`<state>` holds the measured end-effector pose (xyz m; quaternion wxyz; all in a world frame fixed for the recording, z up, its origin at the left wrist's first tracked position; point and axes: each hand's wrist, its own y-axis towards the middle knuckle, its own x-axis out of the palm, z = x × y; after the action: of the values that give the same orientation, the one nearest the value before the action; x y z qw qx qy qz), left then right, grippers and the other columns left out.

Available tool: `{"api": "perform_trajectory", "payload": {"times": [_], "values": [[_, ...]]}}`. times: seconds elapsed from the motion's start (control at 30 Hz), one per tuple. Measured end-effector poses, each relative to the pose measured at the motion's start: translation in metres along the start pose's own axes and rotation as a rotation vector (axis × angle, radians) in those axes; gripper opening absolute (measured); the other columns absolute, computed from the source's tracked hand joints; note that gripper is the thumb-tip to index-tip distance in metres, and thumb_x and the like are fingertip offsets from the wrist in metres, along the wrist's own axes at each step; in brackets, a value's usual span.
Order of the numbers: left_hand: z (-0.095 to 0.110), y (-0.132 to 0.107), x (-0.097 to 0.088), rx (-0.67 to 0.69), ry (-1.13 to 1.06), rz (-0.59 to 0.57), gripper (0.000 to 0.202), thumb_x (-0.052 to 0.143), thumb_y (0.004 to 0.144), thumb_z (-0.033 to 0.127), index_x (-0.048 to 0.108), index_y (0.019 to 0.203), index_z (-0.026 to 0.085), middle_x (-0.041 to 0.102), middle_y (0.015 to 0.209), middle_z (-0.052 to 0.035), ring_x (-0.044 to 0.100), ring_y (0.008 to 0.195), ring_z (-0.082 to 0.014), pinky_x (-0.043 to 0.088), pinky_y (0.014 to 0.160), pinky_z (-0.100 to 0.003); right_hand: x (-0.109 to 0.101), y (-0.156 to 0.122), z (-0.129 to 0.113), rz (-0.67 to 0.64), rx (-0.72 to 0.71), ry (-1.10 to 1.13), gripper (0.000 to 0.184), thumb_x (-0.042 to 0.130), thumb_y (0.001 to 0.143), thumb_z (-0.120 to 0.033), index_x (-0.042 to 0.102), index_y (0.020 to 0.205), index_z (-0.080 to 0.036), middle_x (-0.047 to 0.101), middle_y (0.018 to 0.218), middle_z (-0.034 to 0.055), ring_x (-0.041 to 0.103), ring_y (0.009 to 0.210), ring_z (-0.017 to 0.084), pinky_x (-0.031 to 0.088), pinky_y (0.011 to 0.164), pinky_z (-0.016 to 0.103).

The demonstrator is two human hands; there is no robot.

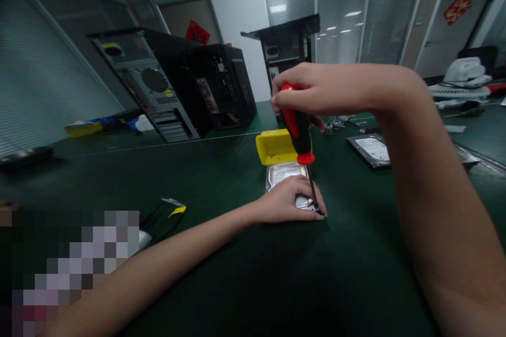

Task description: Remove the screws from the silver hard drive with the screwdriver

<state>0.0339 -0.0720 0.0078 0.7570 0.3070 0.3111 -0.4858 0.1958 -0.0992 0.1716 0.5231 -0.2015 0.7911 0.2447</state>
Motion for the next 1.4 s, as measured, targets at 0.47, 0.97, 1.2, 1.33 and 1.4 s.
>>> {"api": "perform_trajectory", "payload": {"times": [0.47,0.97,1.2,1.33,1.4], "values": [[0.0002,0.0001,0.0002,0.018,-0.011,-0.006,0.015,0.062,0.078,0.024,0.067,0.089,0.014,0.069,0.094,-0.0047,0.059,0.092,-0.0133,0.038,0.093,-0.029,0.0023,0.0009,0.0007,0.037,0.047,-0.048,0.046,0.041,0.084,-0.055,0.058,0.099,-0.015,0.056,0.083,0.0049,0.052,0.065,0.011,0.042,0.053,0.023],[0.0005,-0.0002,0.0007,0.002,-0.030,0.003,0.014,0.063,0.077,0.022,0.067,0.087,0.015,0.069,0.094,-0.0046,0.060,0.092,-0.0139,0.039,0.092,-0.030,0.0003,-0.0009,0.0019,0.042,0.095,-0.046,0.048,0.033,0.087,-0.055,0.059,0.095,-0.016,0.059,0.090,0.0059,0.055,0.077,0.015,0.043,0.063,0.025],[0.0002,-0.0002,0.0010,-0.009,-0.027,-0.002,0.014,0.063,0.077,0.023,0.067,0.088,0.015,0.069,0.095,-0.0044,0.060,0.092,-0.0134,0.039,0.091,-0.028,-0.0012,0.0017,0.0058,0.011,0.059,0.019,0.033,0.040,0.087,-0.042,0.058,0.099,-0.017,0.059,0.090,0.0046,0.055,0.072,0.014,0.043,0.059,0.024],[-0.0002,-0.0002,0.0008,-0.012,-0.025,-0.001,0.014,0.062,0.077,0.024,0.067,0.087,0.015,0.069,0.094,-0.0044,0.060,0.092,-0.0133,0.039,0.091,-0.029,-0.0015,0.0022,0.0031,-0.015,0.038,0.027,0.032,0.043,0.086,-0.042,0.060,0.094,-0.017,0.059,0.083,0.0040,0.054,0.068,0.013,0.043,0.060,0.023],[-0.0006,-0.0001,0.0008,-0.003,-0.024,-0.004,0.014,0.062,0.078,0.023,0.067,0.088,0.015,0.069,0.094,-0.0043,0.059,0.091,-0.0130,0.039,0.092,-0.028,-0.0021,0.0015,0.0022,-0.016,0.037,0.028,0.032,0.044,0.085,-0.043,0.061,0.093,-0.017,0.059,0.083,0.0041,0.054,0.069,0.013,0.043,0.060,0.024]]}}
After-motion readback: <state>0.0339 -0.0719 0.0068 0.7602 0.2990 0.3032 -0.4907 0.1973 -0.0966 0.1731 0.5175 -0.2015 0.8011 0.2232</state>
